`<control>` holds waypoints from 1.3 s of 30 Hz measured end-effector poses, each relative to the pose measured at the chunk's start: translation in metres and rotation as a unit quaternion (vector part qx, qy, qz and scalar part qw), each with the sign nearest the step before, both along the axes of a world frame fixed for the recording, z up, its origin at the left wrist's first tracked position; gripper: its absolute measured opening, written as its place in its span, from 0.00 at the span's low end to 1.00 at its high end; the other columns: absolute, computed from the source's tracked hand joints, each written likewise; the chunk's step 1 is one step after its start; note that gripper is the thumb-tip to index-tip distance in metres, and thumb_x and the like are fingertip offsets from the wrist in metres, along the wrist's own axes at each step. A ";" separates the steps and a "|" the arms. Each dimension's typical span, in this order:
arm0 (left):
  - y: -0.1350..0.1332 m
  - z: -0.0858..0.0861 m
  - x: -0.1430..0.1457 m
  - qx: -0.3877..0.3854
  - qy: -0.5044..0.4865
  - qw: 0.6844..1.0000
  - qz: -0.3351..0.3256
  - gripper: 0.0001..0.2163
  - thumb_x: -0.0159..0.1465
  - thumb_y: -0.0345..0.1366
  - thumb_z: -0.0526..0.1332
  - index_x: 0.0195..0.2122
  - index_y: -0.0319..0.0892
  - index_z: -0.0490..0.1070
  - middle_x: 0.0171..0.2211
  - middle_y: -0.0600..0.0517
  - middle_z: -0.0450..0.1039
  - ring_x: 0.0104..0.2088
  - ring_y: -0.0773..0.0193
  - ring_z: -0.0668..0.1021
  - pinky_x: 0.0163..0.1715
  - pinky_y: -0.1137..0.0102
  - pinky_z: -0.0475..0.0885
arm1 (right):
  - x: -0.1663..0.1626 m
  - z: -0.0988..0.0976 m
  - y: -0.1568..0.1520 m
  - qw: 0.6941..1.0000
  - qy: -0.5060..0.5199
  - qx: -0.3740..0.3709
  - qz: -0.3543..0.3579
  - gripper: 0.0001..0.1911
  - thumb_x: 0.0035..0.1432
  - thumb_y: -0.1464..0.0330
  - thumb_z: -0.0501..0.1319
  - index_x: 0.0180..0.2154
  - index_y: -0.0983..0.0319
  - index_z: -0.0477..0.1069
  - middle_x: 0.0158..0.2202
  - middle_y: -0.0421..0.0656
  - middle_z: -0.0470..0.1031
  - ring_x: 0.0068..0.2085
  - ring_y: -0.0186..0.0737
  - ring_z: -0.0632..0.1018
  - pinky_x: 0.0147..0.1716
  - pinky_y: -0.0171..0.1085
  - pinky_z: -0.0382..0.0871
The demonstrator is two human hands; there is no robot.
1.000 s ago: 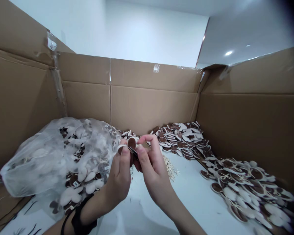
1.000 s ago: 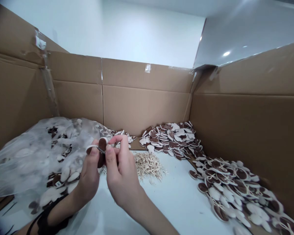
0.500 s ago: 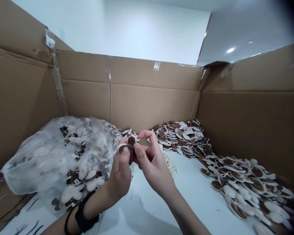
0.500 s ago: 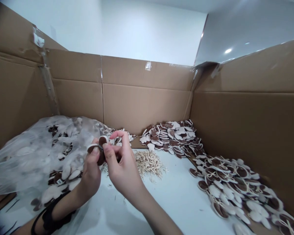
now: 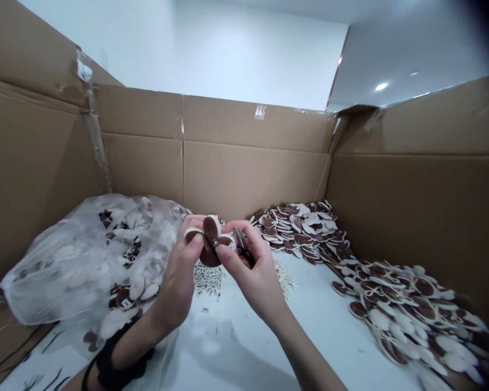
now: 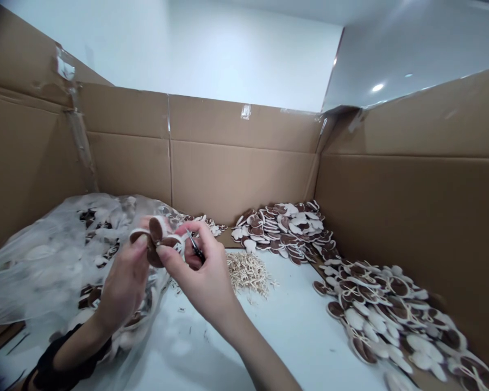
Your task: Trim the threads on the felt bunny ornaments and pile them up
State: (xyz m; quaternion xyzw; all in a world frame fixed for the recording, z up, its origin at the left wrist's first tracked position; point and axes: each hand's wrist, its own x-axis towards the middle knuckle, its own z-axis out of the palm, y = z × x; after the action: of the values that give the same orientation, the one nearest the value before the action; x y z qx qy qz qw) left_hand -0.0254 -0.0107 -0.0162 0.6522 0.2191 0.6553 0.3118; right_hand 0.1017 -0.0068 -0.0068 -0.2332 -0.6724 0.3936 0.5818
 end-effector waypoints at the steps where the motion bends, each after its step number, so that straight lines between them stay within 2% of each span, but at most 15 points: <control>1: -0.002 0.002 -0.001 0.016 0.022 1.000 0.009 0.10 0.71 0.40 0.47 0.40 0.44 0.65 0.39 0.51 0.64 0.36 0.63 0.68 0.33 0.70 0.65 | 0.000 0.000 0.001 1.000 -0.018 0.012 0.007 0.07 0.55 0.65 0.63 0.33 0.59 0.65 0.22 0.34 0.57 0.21 0.29 0.57 0.17 0.30 0.50; 3: -0.005 0.008 -0.004 0.055 0.082 0.994 0.046 0.10 0.71 0.38 0.47 0.36 0.43 0.64 0.37 0.51 0.63 0.36 0.63 0.68 0.35 0.69 0.65 | 0.000 0.000 0.003 0.998 -0.032 0.049 0.020 0.09 0.57 0.65 0.60 0.27 0.60 0.63 0.23 0.35 0.59 0.22 0.29 0.58 0.18 0.31 0.52; 5: -0.005 0.012 -0.008 0.112 0.150 0.975 0.119 0.11 0.70 0.34 0.48 0.31 0.42 0.64 0.35 0.50 0.63 0.36 0.62 0.68 0.35 0.68 0.64 | -0.002 -0.001 0.003 0.996 -0.015 0.087 -0.002 0.13 0.59 0.65 0.59 0.24 0.61 0.60 0.21 0.35 0.58 0.22 0.30 0.58 0.19 0.31 0.51; 7: -0.003 0.014 -0.011 0.212 0.200 0.929 0.229 0.10 0.68 0.30 0.50 0.29 0.41 0.63 0.32 0.50 0.63 0.35 0.61 0.67 0.35 0.66 0.62 | -0.005 -0.005 0.002 0.994 0.024 0.101 -0.045 0.16 0.60 0.65 0.58 0.22 0.61 0.57 0.20 0.34 0.54 0.22 0.29 0.56 0.20 0.31 0.50; 10: 0.002 0.013 -0.012 0.362 0.224 0.829 0.362 0.06 0.62 0.24 0.53 0.30 0.41 0.63 0.29 0.49 0.64 0.32 0.59 0.64 0.33 0.64 0.60 | -0.010 -0.010 -0.001 0.993 0.110 0.029 -0.041 0.18 0.60 0.63 0.59 0.23 0.61 0.56 0.20 0.34 0.53 0.22 0.29 0.56 0.20 0.30 0.52; 12: 0.004 0.010 -0.011 0.408 0.222 0.801 0.377 0.06 0.59 0.23 0.53 0.31 0.41 0.63 0.29 0.49 0.64 0.31 0.59 0.64 0.33 0.64 0.60 | -0.010 -0.011 -0.003 0.986 0.161 -0.052 -0.002 0.18 0.59 0.60 0.60 0.24 0.61 0.56 0.21 0.34 0.53 0.21 0.28 0.56 0.19 0.29 0.53; 15: 0.002 0.007 -0.012 0.381 0.204 0.838 0.334 0.06 0.61 0.25 0.52 0.30 0.41 0.62 0.30 0.50 0.63 0.32 0.61 0.65 0.34 0.64 0.61 | -0.004 -0.008 -0.005 0.986 0.132 -0.080 0.067 0.17 0.58 0.58 0.62 0.27 0.60 0.59 0.21 0.33 0.53 0.19 0.27 0.54 0.15 0.28 0.48; 18: -0.002 0.008 -0.017 0.269 0.149 0.923 0.230 0.07 0.67 0.33 0.50 0.33 0.43 0.66 0.34 0.51 0.64 0.36 0.61 0.67 0.36 0.66 0.64 | 0.004 -0.003 -0.005 0.993 0.075 -0.018 0.086 0.16 0.57 0.59 0.63 0.28 0.60 0.61 0.20 0.32 0.54 0.18 0.26 0.53 0.15 0.29 0.45; 20: -0.006 0.010 -0.020 0.177 0.114 0.969 0.126 0.10 0.68 0.41 0.51 0.42 0.45 0.68 0.40 0.49 0.65 0.41 0.60 0.69 0.38 0.66 0.66 | 0.005 0.000 -0.005 0.995 0.076 -0.004 0.067 0.16 0.57 0.59 0.64 0.27 0.60 0.61 0.20 0.32 0.55 0.18 0.25 0.54 0.16 0.29 0.45; 23: -0.011 0.014 -0.019 0.060 0.112 0.992 -0.017 0.11 0.66 0.42 0.56 0.49 0.49 0.67 0.45 0.50 0.65 0.44 0.59 0.71 0.41 0.68 0.70 | 0.002 0.001 -0.006 0.995 0.082 -0.008 0.055 0.17 0.55 0.60 0.65 0.26 0.60 0.60 0.20 0.32 0.55 0.19 0.26 0.55 0.16 0.29 0.47; 25: -0.014 0.015 -0.017 0.021 0.114 0.992 -0.054 0.07 0.66 0.37 0.58 0.46 0.50 0.67 0.44 0.51 0.66 0.42 0.62 0.73 0.41 0.69 0.71 | 0.000 0.001 -0.006 0.995 0.085 -0.008 0.055 0.16 0.55 0.62 0.65 0.26 0.60 0.60 0.20 0.32 0.55 0.19 0.26 0.54 0.17 0.30 0.48; 29: -0.016 0.019 -0.018 0.040 0.144 0.989 0.011 0.04 0.64 0.33 0.60 0.39 0.47 0.67 0.37 0.53 0.65 0.37 0.66 0.72 0.36 0.73 0.69 | 0.000 0.001 -0.007 0.994 0.102 0.015 0.027 0.10 0.53 0.67 0.65 0.27 0.60 0.64 0.20 0.32 0.56 0.20 0.27 0.56 0.17 0.30 0.50; 32: -0.014 0.022 -0.024 0.148 0.189 0.965 0.102 0.04 0.63 0.31 0.61 0.36 0.45 0.65 0.35 0.52 0.65 0.35 0.64 0.70 0.33 0.71 0.66 | 0.005 0.002 -0.007 0.994 0.076 0.068 0.034 0.06 0.53 0.71 0.64 0.33 0.58 0.68 0.23 0.33 0.59 0.21 0.28 0.57 0.18 0.30 0.52; 36: -0.010 0.022 -0.031 0.321 0.221 0.890 0.237 0.08 0.60 0.27 0.61 0.31 0.44 0.61 0.32 0.52 0.66 0.33 0.62 0.69 0.34 0.66 0.64 | 0.008 0.004 -0.010 0.988 0.006 0.143 0.059 0.08 0.56 0.75 0.61 0.35 0.56 0.67 0.33 0.37 0.65 0.22 0.27 0.59 0.20 0.31 0.53; 39: -0.008 0.021 -0.031 0.331 0.179 0.893 0.248 0.13 0.58 0.27 0.62 0.29 0.44 0.55 0.31 0.54 0.67 0.31 0.63 0.70 0.33 0.66 0.64 | 0.007 0.003 -0.011 0.982 -0.012 0.188 0.023 0.11 0.53 0.79 0.59 0.35 0.56 0.65 0.32 0.37 0.64 0.23 0.28 0.60 0.21 0.31 0.54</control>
State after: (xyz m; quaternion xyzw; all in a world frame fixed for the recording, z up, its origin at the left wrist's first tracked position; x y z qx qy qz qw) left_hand -0.0567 -0.0186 0.0046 0.7488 0.1959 0.6177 -0.1394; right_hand 0.1091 -0.0174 -0.0040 -0.1087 -0.7463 0.2703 0.5984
